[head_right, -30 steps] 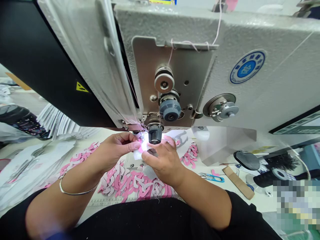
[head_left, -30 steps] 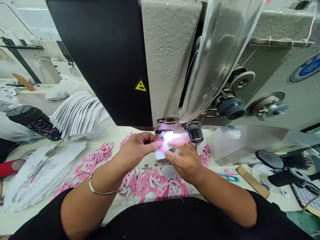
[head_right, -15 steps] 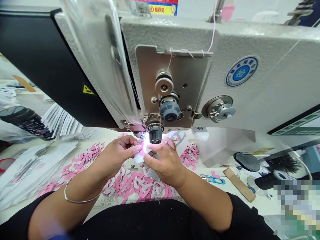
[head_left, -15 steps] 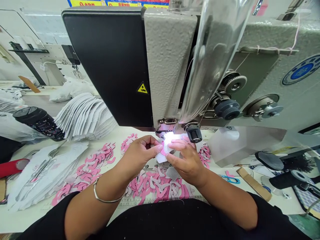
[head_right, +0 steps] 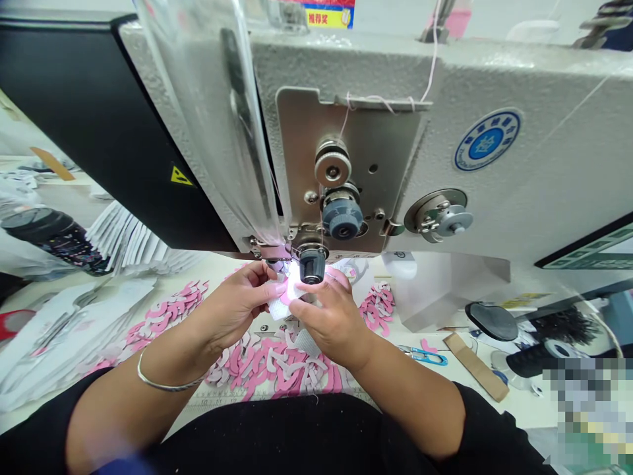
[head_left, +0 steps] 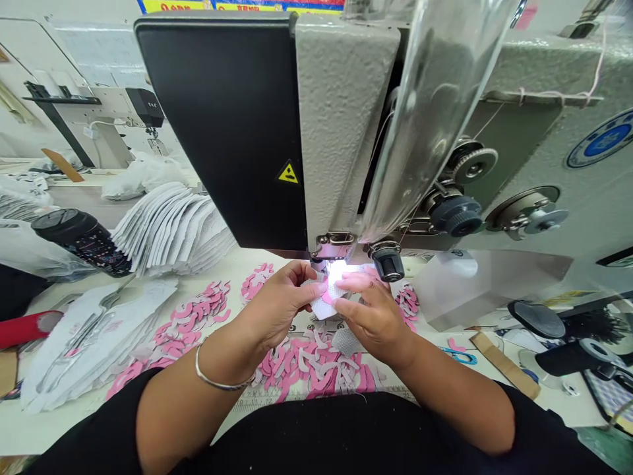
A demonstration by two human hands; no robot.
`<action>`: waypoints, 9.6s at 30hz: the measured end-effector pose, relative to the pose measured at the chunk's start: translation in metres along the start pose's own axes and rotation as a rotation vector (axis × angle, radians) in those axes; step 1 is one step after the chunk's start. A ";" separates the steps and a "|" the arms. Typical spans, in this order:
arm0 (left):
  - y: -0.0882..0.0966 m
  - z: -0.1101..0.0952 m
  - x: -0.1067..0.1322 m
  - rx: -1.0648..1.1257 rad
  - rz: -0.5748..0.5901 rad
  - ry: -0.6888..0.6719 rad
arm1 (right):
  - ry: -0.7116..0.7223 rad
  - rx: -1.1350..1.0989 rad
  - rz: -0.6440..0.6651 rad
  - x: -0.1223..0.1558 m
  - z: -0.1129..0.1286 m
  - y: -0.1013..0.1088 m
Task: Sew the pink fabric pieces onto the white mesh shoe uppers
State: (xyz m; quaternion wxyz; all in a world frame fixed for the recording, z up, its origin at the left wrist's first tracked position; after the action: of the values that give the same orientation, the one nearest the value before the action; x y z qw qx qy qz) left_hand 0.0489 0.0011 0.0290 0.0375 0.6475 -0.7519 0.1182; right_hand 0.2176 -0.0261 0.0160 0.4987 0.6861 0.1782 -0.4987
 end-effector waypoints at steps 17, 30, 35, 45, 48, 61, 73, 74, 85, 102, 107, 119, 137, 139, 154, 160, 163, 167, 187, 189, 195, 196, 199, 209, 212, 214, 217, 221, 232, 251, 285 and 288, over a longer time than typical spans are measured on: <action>-0.006 -0.005 -0.006 0.007 -0.012 0.024 | -0.070 -0.069 0.115 -0.016 -0.011 0.006; -0.007 -0.005 -0.001 -0.014 -0.067 0.034 | -0.149 -0.014 0.223 -0.010 -0.018 0.003; -0.010 -0.002 0.002 -0.005 -0.075 0.018 | -0.133 -0.004 0.262 -0.009 -0.020 0.003; -0.008 0.002 -0.001 0.012 -0.076 0.013 | -0.193 -0.052 0.228 -0.007 -0.026 0.001; -0.008 0.001 -0.002 0.009 -0.071 0.019 | -0.212 -0.095 0.229 -0.007 -0.028 0.000; -0.006 0.000 -0.004 -0.012 -0.075 0.025 | -0.255 -0.116 0.290 -0.011 -0.028 0.002; -0.002 0.001 -0.014 0.014 -0.020 0.003 | -0.176 0.137 0.229 -0.010 -0.010 -0.003; -0.001 0.001 -0.016 0.019 -0.006 0.006 | -0.182 0.180 0.230 -0.010 -0.008 -0.003; 0.006 0.002 -0.027 0.111 0.028 0.063 | -0.189 0.263 0.201 -0.006 0.002 -0.006; 0.026 0.043 0.005 -0.235 -0.125 0.112 | -0.224 0.207 0.229 -0.007 -0.001 -0.002; 0.021 0.065 0.015 -0.330 0.097 0.165 | -0.229 0.210 0.268 -0.010 -0.001 -0.001; 0.018 0.023 0.011 -0.120 0.123 0.085 | -0.174 0.207 0.238 -0.020 0.002 0.029; 0.011 0.010 -0.019 0.072 0.069 0.054 | 0.027 -0.011 0.114 0.013 0.018 0.038; 0.012 0.013 -0.018 0.095 0.064 0.020 | 0.120 -0.157 0.187 0.027 0.027 0.030; 0.042 0.071 0.002 -0.238 -0.043 0.075 | -0.353 -0.076 0.681 0.080 0.016 -0.071; 0.043 0.079 0.014 -0.222 -0.036 0.120 | -0.235 -0.092 0.568 0.071 0.020 -0.058; 0.029 0.086 0.028 -0.122 0.180 0.308 | -0.013 -0.056 0.401 0.057 0.028 -0.040; 0.013 0.084 0.044 -0.037 0.353 0.389 | 0.173 -0.008 0.286 0.038 0.035 -0.019; 0.017 0.027 0.050 -0.020 0.147 -0.054 | -0.164 -0.321 0.271 0.002 0.039 0.010; 0.021 0.012 0.045 -0.025 0.033 -0.162 | -0.074 -0.204 0.203 -0.007 0.037 0.024; 0.011 -0.004 0.014 0.063 -0.082 -0.168 | -0.078 0.147 0.161 -0.018 0.016 0.037; 0.008 -0.002 0.010 0.078 -0.074 -0.156 | -0.089 0.161 0.195 -0.016 0.013 0.032; 0.003 0.006 0.002 0.115 -0.054 -0.137 | -0.106 0.166 0.236 -0.008 0.010 0.019; 0.004 0.014 0.006 0.078 -0.075 -0.111 | -0.082 0.137 0.127 0.003 0.008 0.009; 0.005 0.019 0.009 0.057 -0.116 -0.091 | -0.065 0.120 0.115 0.005 0.010 0.009; 0.006 0.020 0.010 0.035 -0.127 -0.090 | -0.056 0.112 0.111 0.006 0.010 0.009; 0.007 0.021 0.010 0.013 -0.118 -0.099 | -0.046 0.105 0.113 0.007 0.010 0.009; 0.006 0.023 0.010 0.024 -0.101 -0.113 | -0.040 0.110 0.119 0.007 0.010 0.009; 0.002 0.022 0.007 -0.022 -0.095 -0.138 | -0.047 0.100 0.126 0.007 0.010 0.009; 0.000 0.018 0.010 -0.019 -0.107 -0.141 | -0.048 0.147 0.131 0.007 0.011 0.011; -0.005 0.006 -0.002 0.008 0.019 0.053 | -0.079 0.015 0.140 0.006 0.001 0.017; -0.003 0.007 -0.004 0.021 0.043 0.047 | -0.107 -0.010 0.161 0.005 -0.002 0.017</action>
State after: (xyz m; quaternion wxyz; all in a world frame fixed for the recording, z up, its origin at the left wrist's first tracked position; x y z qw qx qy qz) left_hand 0.0536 0.0028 0.0219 0.0460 0.6286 -0.7633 0.1420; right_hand 0.2329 -0.0330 0.0203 0.5496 0.6682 0.0982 -0.4918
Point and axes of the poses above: each hand's wrist, its own x-axis away from the middle knuckle, its own y-axis out of the back of the hand, z = x × y, the point moved 4 cm from there along -x, towards the middle knuckle, and after that the axes turned 5 degrees about y, right-handed, at the moved point
